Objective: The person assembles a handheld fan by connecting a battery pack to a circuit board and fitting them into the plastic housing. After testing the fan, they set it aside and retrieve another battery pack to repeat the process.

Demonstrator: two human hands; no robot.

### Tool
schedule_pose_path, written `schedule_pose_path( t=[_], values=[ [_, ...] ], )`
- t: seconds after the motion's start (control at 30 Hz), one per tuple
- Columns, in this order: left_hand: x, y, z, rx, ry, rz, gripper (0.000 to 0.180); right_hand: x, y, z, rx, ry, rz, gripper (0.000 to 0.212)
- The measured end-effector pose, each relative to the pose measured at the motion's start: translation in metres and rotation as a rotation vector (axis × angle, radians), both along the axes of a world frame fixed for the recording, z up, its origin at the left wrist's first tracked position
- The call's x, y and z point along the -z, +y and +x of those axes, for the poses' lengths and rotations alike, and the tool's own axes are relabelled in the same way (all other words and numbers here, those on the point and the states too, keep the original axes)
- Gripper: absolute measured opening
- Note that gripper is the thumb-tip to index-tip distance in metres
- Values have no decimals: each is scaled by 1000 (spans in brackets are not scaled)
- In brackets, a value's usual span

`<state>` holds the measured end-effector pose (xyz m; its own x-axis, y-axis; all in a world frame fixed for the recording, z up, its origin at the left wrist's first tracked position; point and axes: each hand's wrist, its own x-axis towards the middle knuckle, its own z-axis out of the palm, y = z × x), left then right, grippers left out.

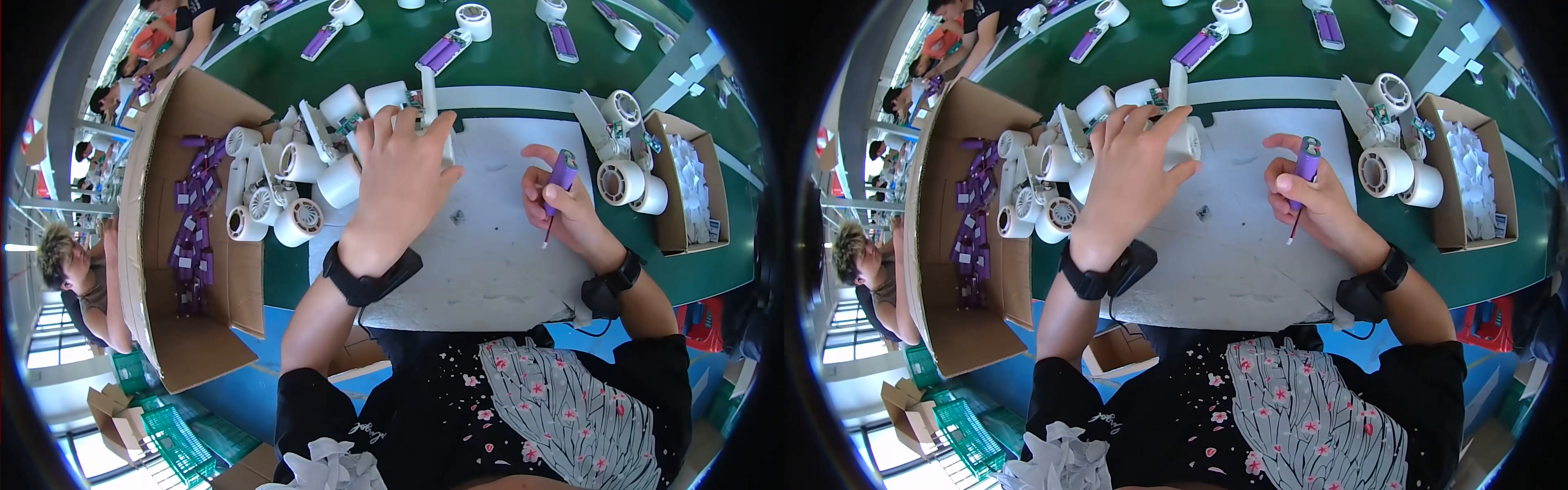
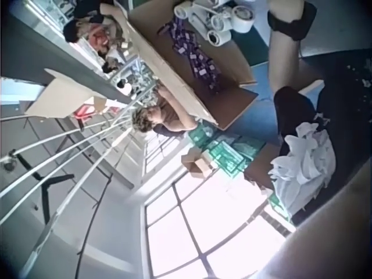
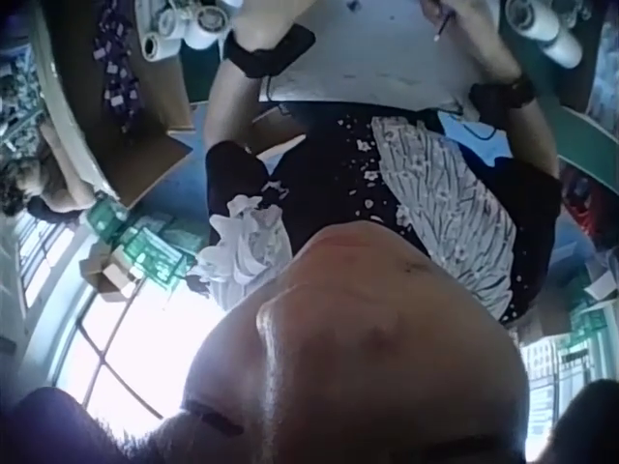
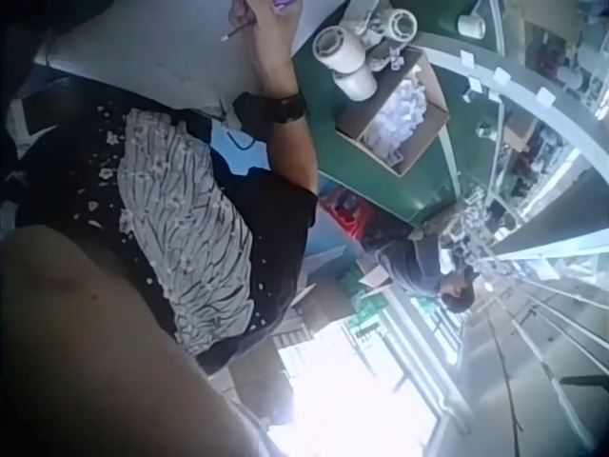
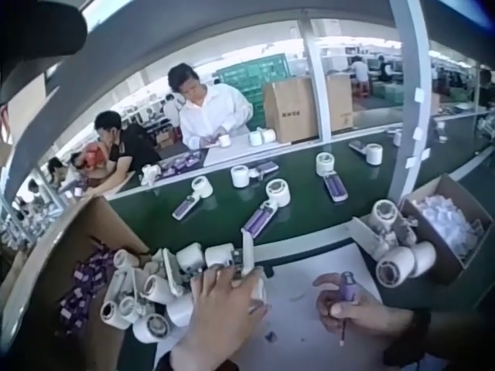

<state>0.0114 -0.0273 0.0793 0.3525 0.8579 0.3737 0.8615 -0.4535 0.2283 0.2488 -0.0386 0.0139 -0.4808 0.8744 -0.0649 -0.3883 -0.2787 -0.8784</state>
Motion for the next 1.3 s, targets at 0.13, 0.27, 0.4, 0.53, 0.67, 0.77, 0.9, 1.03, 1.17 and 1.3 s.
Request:
schedule_pose_path(
  t=[0.13,0.27,0.4,0.53,0.67,0.77,0.9,1.03,1.17,1.3],
  values=[
    [9,10,10,-84,244,-65,47,-13,-4,-10,126,-9,-81,51],
    [6,11,12,-131,245,-126,46,2,3,0,40,-32,-84,44],
    [6,10,14,-147,310,-181,56,3,2,3,147,-251,135,43],
    [8,4,10,-71,181,-81,46,-10,5,-5,301,-205,72,44],
    [-5,-8,15,168,-112,-108,42,-22,11,-2,288,-76,-197,50],
    [-5,-15,21,411,-114,-12,45,1,22,31,-1,177,-279,57],
    [9,-8,19,407,-24,107,50,-5,18,30,-206,419,-376,65],
    [19,-6,18,451,53,236,48,-8,28,36,-334,496,-387,63],
    [21,0,24,409,-3,198,42,-16,21,28,-180,105,-53,56],
    [27,-5,35,291,-615,-300,32,-13,15,16,72,-428,393,57]
  ],
)
